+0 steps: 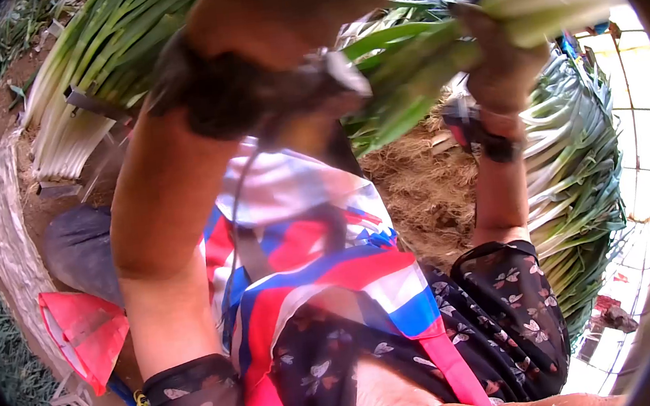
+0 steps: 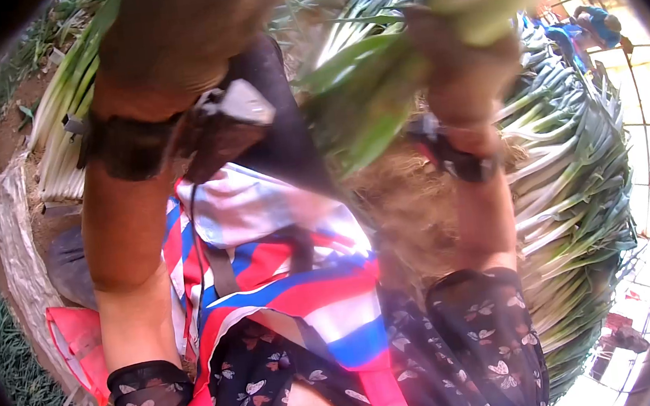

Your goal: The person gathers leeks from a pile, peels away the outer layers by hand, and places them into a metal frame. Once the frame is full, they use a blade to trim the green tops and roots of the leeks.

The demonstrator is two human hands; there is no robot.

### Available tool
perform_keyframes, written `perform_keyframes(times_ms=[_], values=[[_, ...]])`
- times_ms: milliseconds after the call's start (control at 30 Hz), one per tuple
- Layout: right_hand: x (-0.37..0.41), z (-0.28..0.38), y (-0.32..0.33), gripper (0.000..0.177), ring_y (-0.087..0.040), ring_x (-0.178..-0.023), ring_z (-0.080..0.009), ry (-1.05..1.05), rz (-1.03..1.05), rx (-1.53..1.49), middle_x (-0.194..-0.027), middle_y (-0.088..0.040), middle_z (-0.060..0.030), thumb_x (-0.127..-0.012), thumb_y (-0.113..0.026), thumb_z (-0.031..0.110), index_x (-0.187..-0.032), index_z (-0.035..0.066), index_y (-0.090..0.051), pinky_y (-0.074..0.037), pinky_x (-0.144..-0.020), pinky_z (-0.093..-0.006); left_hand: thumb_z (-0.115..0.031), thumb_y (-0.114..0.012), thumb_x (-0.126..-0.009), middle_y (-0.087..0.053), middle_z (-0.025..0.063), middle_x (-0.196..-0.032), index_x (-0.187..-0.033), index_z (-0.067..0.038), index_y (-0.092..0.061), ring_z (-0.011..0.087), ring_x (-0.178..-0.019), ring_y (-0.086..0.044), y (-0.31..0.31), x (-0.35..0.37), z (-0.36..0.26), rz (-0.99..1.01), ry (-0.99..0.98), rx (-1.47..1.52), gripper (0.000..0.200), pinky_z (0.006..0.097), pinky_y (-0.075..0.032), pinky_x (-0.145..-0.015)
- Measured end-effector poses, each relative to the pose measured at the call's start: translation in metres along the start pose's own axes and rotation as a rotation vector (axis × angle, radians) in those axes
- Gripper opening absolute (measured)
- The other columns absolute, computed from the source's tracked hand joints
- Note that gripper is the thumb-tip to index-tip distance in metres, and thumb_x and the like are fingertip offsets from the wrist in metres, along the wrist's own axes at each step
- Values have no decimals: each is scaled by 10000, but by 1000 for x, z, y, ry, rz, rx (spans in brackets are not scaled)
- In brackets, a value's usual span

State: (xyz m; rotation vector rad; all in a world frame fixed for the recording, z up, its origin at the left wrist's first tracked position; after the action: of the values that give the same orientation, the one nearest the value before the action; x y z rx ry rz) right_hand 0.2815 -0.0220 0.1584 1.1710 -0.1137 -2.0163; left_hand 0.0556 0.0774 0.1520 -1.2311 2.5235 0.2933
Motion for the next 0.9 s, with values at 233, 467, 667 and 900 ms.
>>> perform_keyframes(times_ms=[233, 467, 667, 900], values=[[-25, 9, 151, 424, -645, -964, -301, -36, -147, -483, -999, -623, -158, -883, -575, 96, -1277, -50, -520, -502, -952, -491, -117, -648, -913, -683, 81, -1072, -1127, -36, -667, 180, -1019, -642, 27, 9, 100, -79, 55, -144, 230, 299, -503, -929], [-12, 36, 192, 395, -619, -1033, -346, 28, -310, -216, -1018, -597, -175, -944, -508, 113, -1290, -74, -475, -477, -1031, -530, -300, -740, -852, -702, 153, -1018, -1057, 18, -681, 242, -965, -664, -100, 42, 105, 317, 17, -129, 382, 344, -519, -870], [-9, 35, 177, 396, -632, -1064, -398, 67, -204, -225, -1058, -634, -243, -976, -475, 135, -1280, -116, -442, -494, -1011, -495, -330, -675, -880, -677, 133, -912, -1077, 5, -617, 241, -859, -657, -180, 58, 106, 43, -490, -501, 393, 298, -528, -750], [-19, 23, 186, 354, -641, -1047, -378, 5, -253, 93, -1025, -637, -222, -987, -471, 150, -1235, -103, -475, -495, -1011, -496, -136, -634, -813, -576, 133, -629, -757, -73, -636, 276, -554, -598, -67, 70, 99, -238, -653, -696, 84, 373, -488, -537]])
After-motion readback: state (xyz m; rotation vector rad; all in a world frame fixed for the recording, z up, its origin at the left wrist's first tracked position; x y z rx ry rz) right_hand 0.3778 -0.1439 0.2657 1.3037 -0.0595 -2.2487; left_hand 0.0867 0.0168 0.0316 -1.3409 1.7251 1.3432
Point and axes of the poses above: each hand's wrist, its own x-axis away from the middle knuckle, its own y-axis out of the back of the hand, z = x × y, the point moved 7 cm from there along -x, towards the middle knuckle
